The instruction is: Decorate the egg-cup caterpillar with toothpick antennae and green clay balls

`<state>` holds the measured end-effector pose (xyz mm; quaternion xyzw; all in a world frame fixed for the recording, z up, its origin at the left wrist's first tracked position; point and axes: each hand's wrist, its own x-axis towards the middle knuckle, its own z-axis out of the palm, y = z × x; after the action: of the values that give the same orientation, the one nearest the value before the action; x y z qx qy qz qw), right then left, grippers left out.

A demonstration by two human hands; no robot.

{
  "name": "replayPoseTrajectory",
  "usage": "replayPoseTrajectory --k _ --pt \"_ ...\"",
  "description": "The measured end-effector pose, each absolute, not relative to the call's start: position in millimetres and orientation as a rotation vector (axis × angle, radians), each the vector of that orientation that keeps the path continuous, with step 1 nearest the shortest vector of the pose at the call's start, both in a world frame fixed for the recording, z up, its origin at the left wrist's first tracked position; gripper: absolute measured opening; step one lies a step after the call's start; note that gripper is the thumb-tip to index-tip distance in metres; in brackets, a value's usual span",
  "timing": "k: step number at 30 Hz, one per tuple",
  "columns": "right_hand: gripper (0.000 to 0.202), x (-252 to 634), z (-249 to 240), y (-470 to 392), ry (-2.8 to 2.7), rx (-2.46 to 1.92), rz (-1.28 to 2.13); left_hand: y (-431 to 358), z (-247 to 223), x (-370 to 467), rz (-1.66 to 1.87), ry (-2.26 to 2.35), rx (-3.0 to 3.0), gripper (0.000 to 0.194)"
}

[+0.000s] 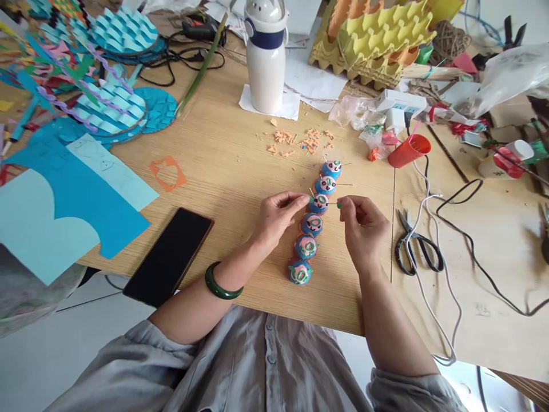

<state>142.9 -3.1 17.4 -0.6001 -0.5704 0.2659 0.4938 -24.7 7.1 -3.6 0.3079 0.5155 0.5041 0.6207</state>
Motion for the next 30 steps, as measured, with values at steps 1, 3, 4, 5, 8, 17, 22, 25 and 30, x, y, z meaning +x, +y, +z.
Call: replayPoseTrajectory --k 1,3,4,5,8,17,22,25,30 --pt "0.029 145 14 -3 -1.34 -1.454 0.604 9 -4 -26 1.169 1.19 0.7 0.033" --pt "0.027 149 8 -1 -1.241 -1.453 0.586 14 -4 -28 1.197 1.183 0.692 0.034" --pt "0.027 150 5 1 -1.188 -1.45 0.592 16 -4 -29 1.208 1.178 0.696 0.034" --pt "0.027 152 2 3 -1.141 -1.444 0.596 18 -3 -29 1.213 1.177 0.707 0.034" --pt "0.028 153 -6 8 -1.071 -1.401 0.558 25 1 -29 1.22 1.205 0.761 0.034" --pt "0.026 156 -18 14 -1.041 -1.406 0.589 33 4 -23 1.243 1.257 0.915 0.03" --pt "0.028 157 -20 14 -1.051 -1.405 0.606 36 -2 -22 1.248 1.285 0.983 0.024" --pt "0.028 156 -20 15 -1.051 -1.403 0.615 36 -6 -23 1.255 1.292 1.025 0.023" --pt "0.028 155 -19 16 -1.036 -1.38 0.644 38 -12 -24 1.253 1.33 1.068 0.021"
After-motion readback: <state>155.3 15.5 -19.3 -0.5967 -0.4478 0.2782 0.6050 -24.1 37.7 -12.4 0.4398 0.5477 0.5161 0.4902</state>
